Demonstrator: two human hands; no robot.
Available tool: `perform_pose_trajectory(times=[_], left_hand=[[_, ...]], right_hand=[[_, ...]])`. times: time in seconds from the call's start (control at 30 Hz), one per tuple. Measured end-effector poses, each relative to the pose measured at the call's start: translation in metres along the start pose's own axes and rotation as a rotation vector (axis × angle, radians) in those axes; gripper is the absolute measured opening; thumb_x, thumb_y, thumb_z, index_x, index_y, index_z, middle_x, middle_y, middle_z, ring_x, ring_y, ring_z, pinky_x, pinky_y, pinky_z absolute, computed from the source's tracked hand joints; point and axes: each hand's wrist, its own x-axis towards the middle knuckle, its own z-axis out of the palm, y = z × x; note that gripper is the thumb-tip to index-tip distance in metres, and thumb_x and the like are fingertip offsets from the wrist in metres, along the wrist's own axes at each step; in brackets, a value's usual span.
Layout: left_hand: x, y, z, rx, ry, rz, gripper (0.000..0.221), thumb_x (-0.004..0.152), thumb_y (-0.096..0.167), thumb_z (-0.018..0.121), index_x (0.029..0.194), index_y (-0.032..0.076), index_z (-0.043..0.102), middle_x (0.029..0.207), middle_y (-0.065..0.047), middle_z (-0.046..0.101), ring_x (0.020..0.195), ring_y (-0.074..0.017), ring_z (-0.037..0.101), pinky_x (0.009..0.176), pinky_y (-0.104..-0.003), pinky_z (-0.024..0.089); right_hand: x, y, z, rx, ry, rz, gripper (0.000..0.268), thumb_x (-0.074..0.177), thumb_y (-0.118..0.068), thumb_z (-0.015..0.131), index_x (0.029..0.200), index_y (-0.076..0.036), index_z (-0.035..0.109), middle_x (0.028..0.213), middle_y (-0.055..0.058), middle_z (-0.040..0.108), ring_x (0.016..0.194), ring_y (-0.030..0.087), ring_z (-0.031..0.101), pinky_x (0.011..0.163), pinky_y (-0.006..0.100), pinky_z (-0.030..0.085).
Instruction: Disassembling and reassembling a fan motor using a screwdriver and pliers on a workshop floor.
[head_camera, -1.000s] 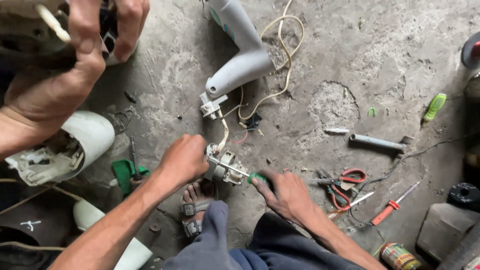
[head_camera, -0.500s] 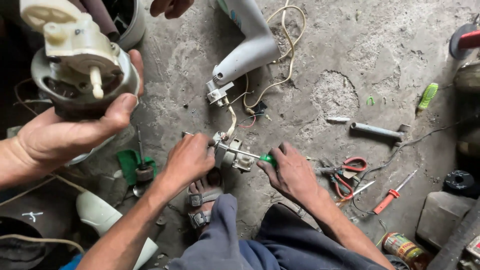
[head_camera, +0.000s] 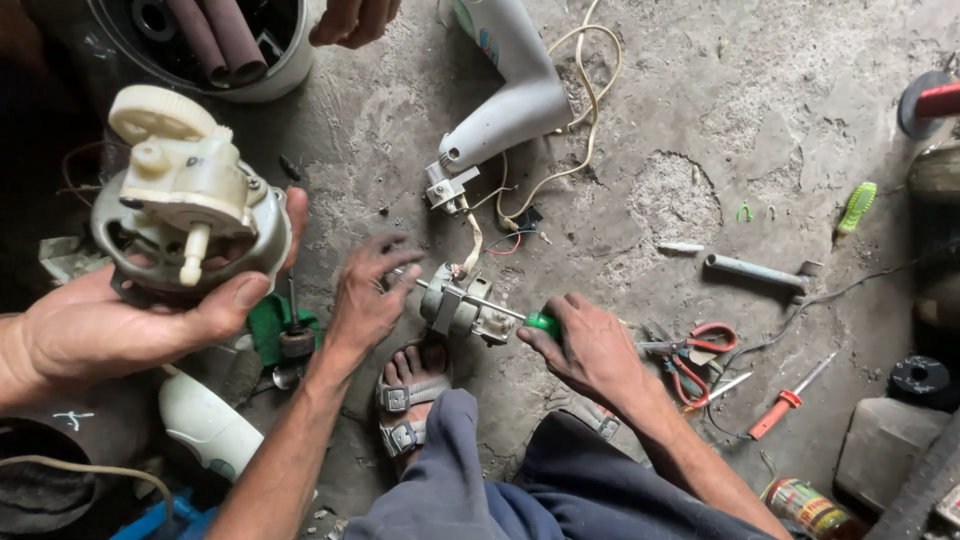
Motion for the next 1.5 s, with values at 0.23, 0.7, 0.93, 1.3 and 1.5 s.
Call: perform_pose_trajectory(times=[0.23,0.7,0.93,1.3,1.5], left_hand=[[-0.010,-0.032,0.068,-0.478,0.123,-0.195,0.014,0.088,0.014,0.080,0.101,0.011,0.081,0.105,-0.010,0.074,0.092,-0.0146,0.067,0.075,-0.027,0.061],[-0.015,-0.041,0.074,-0.430,0.276,-0.042,0.009,0.089,0.016,0.084,0.097,0.012,0.080,0.098,-0.007,0.076,0.093,-0.0140,0.071,0.080,-0.028,0.059],[-0.015,-0.038,0.063,-0.472,0.205,0.031,0.011,0.088,0.012,0.081,0.099,0.013,0.083,0.100,-0.008,0.076,0.095,-0.0166,0.072,0.085,-0.031,0.059],[-0.015,-0.045,0.048,-0.397,0.053,0.200,0.020,0.088,0.005,0.078,0.105,0.013,0.083,0.105,-0.010,0.077,0.095,-0.0245,0.075,0.086,-0.039,0.060],[-0.009,-0.040,0.038,-0.358,-0.016,0.219,0.017,0.089,0.006,0.077,0.104,0.012,0.082,0.104,-0.011,0.077,0.094,-0.0278,0.076,0.084,-0.040,0.061]], right_hand=[[-0.003,0.004,0.006,0.031,0.010,0.036,0.036,0.099,-0.051,0.053,0.104,-0.017,0.061,0.090,0.014,0.066,0.088,0.042,0.072,0.071,0.053,0.059],[0.000,-0.004,-0.008,-0.028,0.022,0.037,0.039,0.098,-0.053,0.055,0.109,-0.016,0.062,0.094,0.015,0.068,0.087,0.041,0.074,0.073,0.055,0.060],[-0.004,-0.010,-0.010,-0.115,0.131,-0.059,0.036,0.095,-0.051,0.061,0.105,-0.016,0.059,0.087,0.011,0.061,0.082,0.036,0.071,0.065,0.049,0.059],[0.005,-0.008,-0.005,-0.091,0.011,-0.021,0.037,0.091,-0.045,0.066,0.111,-0.016,0.055,0.089,0.012,0.066,0.085,0.039,0.073,0.068,0.053,0.059],[0.009,-0.044,-0.023,-0.133,-0.071,-0.045,0.029,0.098,-0.048,0.052,0.113,-0.025,0.059,0.089,0.008,0.070,0.087,0.036,0.075,0.071,0.051,0.060]])
